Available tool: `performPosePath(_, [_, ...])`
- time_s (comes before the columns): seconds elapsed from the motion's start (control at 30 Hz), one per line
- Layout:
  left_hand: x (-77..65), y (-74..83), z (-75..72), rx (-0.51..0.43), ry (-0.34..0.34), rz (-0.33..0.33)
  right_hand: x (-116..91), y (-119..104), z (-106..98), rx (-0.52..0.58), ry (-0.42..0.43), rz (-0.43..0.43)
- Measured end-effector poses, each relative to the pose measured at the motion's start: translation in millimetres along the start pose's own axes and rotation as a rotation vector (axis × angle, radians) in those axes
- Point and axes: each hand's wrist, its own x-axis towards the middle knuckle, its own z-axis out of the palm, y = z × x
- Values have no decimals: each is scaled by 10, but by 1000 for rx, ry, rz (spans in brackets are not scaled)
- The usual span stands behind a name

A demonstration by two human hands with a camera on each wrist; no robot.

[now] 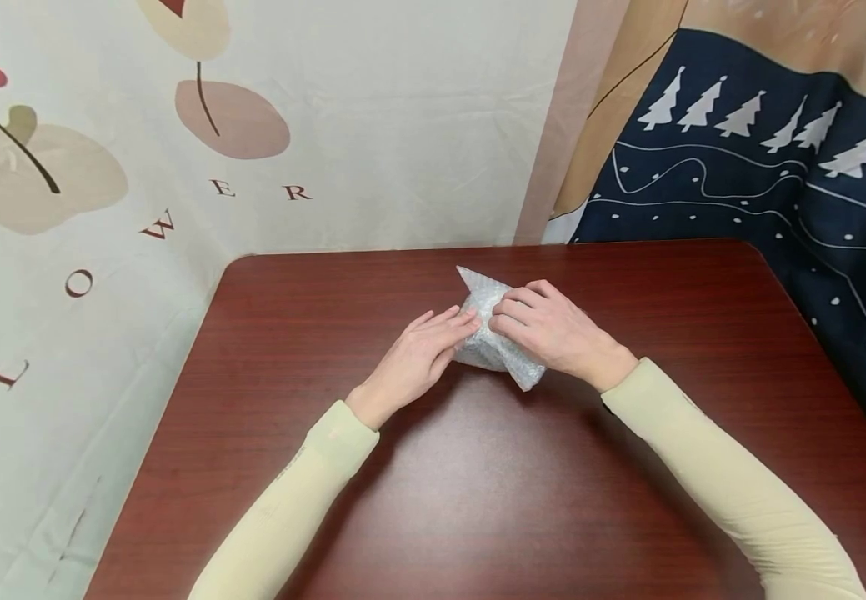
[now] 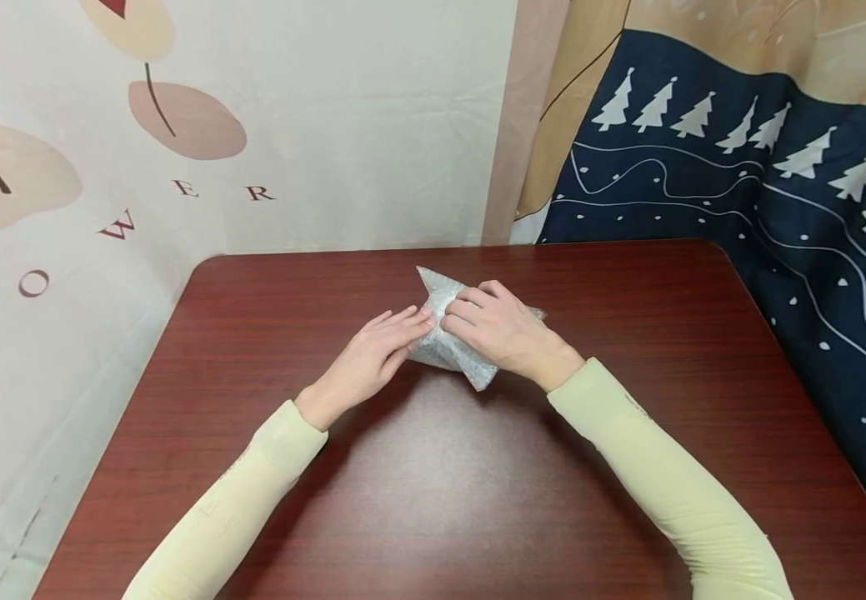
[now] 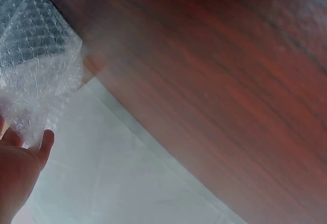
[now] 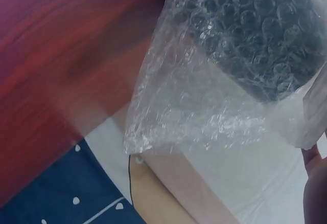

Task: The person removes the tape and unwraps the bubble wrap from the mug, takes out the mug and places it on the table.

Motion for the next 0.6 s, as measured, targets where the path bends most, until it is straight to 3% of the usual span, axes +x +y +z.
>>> performPosePath(0.27, [-16,36,29,23,19,11,7,-55,33,-29,20,76])
performPosePath(0.6, [-46,77,20,55,7,8,-43,-101,-72,-30,-4,102])
